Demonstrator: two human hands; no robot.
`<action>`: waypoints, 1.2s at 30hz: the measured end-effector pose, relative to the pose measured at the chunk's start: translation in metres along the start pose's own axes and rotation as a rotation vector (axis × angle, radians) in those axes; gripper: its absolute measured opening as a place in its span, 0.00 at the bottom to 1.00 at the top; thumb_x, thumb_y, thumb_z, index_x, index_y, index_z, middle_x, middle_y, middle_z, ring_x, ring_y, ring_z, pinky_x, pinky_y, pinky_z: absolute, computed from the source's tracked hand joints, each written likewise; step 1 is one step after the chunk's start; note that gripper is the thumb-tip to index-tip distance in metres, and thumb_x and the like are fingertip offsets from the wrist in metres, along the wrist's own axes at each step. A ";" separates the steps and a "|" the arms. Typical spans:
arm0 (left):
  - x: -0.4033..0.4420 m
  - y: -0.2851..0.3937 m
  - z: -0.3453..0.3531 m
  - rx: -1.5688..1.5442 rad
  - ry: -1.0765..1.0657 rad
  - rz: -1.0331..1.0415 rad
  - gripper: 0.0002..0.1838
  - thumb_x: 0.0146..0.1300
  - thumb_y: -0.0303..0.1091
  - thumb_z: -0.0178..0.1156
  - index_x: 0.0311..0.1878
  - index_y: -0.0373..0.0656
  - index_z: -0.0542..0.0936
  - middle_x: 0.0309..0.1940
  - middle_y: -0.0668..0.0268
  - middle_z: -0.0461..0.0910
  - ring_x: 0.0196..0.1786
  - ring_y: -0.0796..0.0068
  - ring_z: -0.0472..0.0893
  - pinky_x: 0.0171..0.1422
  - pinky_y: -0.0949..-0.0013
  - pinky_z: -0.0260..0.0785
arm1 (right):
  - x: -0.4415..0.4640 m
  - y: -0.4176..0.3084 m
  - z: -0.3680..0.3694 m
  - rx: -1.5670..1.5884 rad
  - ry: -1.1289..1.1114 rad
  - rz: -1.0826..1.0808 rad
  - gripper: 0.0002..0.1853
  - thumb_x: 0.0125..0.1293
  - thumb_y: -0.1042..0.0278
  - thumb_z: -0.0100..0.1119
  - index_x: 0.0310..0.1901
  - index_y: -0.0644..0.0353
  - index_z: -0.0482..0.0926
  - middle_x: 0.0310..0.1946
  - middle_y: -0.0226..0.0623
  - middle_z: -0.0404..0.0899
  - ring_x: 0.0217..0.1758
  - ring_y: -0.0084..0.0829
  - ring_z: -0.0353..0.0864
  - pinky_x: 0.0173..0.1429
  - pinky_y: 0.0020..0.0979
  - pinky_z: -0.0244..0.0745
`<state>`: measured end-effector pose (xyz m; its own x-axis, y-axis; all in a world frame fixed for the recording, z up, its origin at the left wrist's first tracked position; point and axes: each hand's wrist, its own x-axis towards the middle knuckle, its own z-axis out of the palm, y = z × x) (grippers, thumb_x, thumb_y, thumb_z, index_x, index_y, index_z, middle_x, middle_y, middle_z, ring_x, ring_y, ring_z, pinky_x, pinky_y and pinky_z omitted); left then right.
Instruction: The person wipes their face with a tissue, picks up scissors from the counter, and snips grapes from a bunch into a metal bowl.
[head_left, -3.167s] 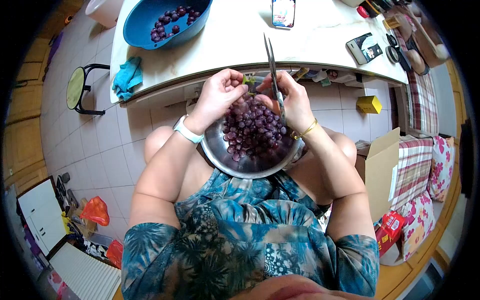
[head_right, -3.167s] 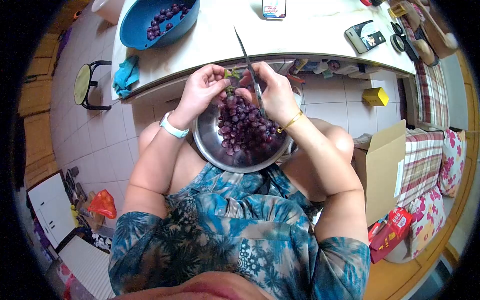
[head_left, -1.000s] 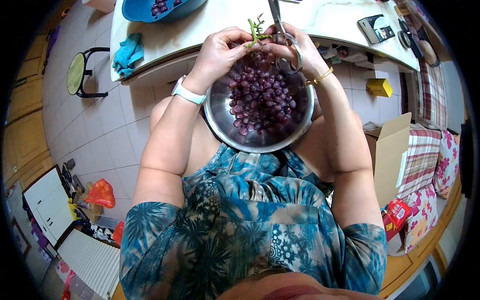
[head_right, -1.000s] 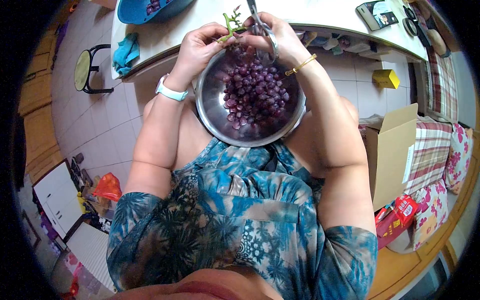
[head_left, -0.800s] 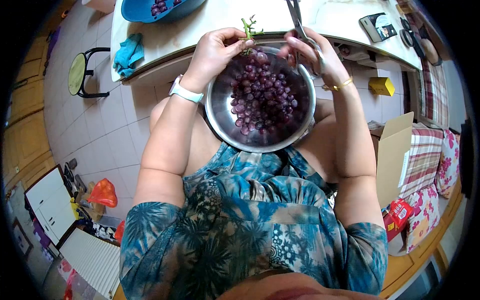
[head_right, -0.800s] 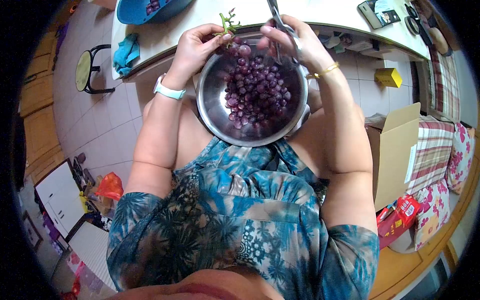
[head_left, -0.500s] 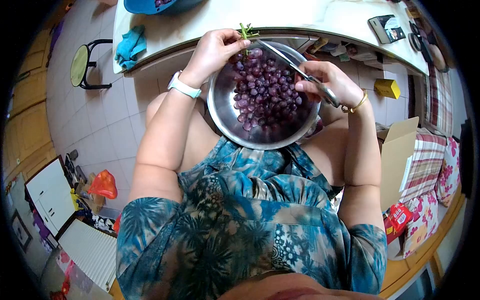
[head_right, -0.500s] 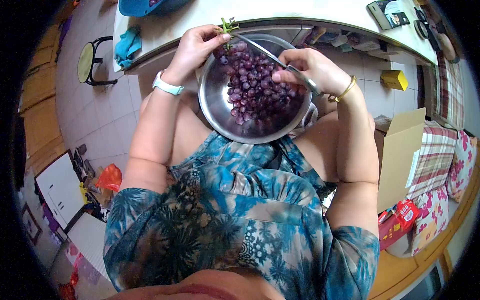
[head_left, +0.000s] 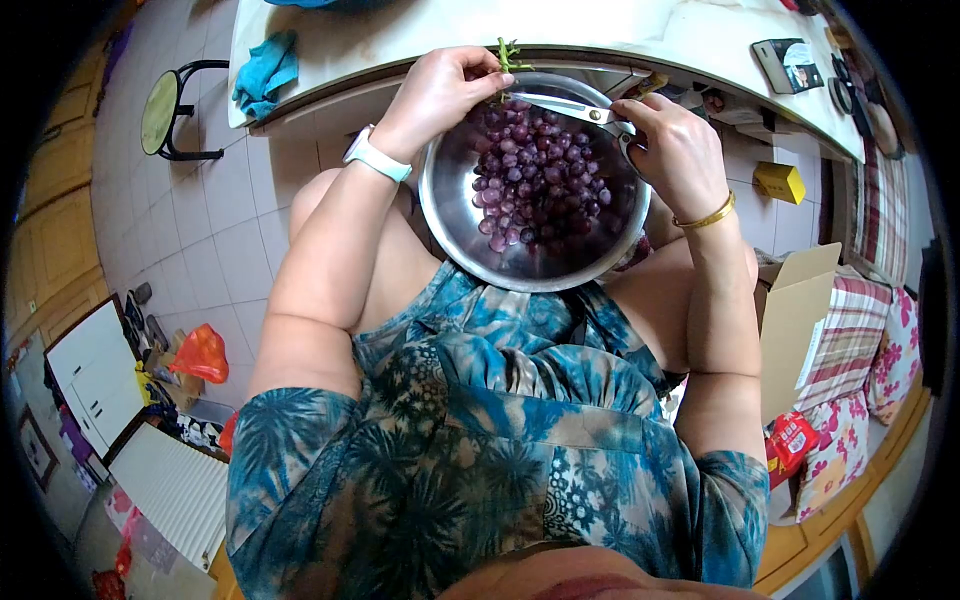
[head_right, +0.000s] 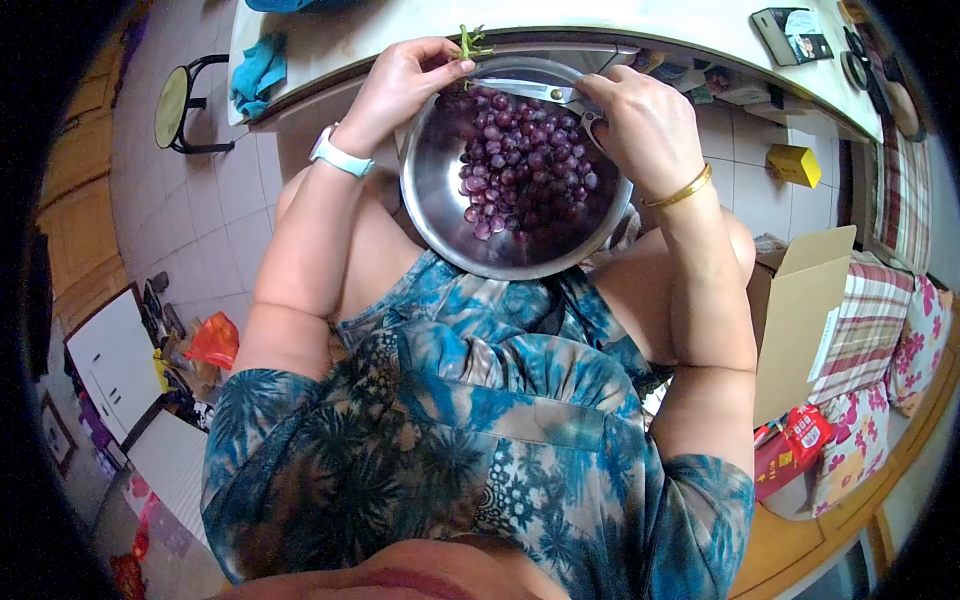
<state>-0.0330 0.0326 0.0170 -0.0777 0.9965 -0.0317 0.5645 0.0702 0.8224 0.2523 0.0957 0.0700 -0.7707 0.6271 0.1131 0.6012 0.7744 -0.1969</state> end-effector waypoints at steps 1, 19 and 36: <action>0.000 0.001 0.000 -0.001 0.002 -0.002 0.18 0.66 0.44 0.70 0.44 0.35 0.86 0.30 0.65 0.85 0.35 0.81 0.80 0.43 0.71 0.73 | 0.000 -0.001 0.000 -0.010 0.000 0.004 0.21 0.50 0.74 0.70 0.50 0.52 0.85 0.36 0.38 0.82 0.43 0.42 0.86 0.46 0.40 0.82; -0.002 0.004 0.004 0.071 -0.036 0.026 0.17 0.65 0.43 0.70 0.42 0.36 0.86 0.31 0.64 0.85 0.35 0.79 0.80 0.46 0.70 0.73 | 0.002 -0.005 0.001 -0.046 -0.070 0.017 0.22 0.50 0.74 0.71 0.50 0.51 0.86 0.37 0.38 0.82 0.44 0.41 0.86 0.46 0.40 0.82; -0.002 0.000 0.009 0.043 -0.032 0.031 0.16 0.64 0.43 0.71 0.41 0.37 0.86 0.30 0.68 0.85 0.35 0.82 0.79 0.44 0.71 0.73 | 0.001 -0.011 0.001 -0.070 -0.045 0.013 0.21 0.50 0.75 0.70 0.49 0.51 0.86 0.37 0.38 0.82 0.44 0.40 0.86 0.46 0.39 0.82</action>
<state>-0.0251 0.0309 0.0117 -0.0337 0.9991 -0.0251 0.6013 0.0403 0.7980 0.2444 0.0880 0.0716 -0.7704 0.6341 0.0665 0.6235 0.7710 -0.1294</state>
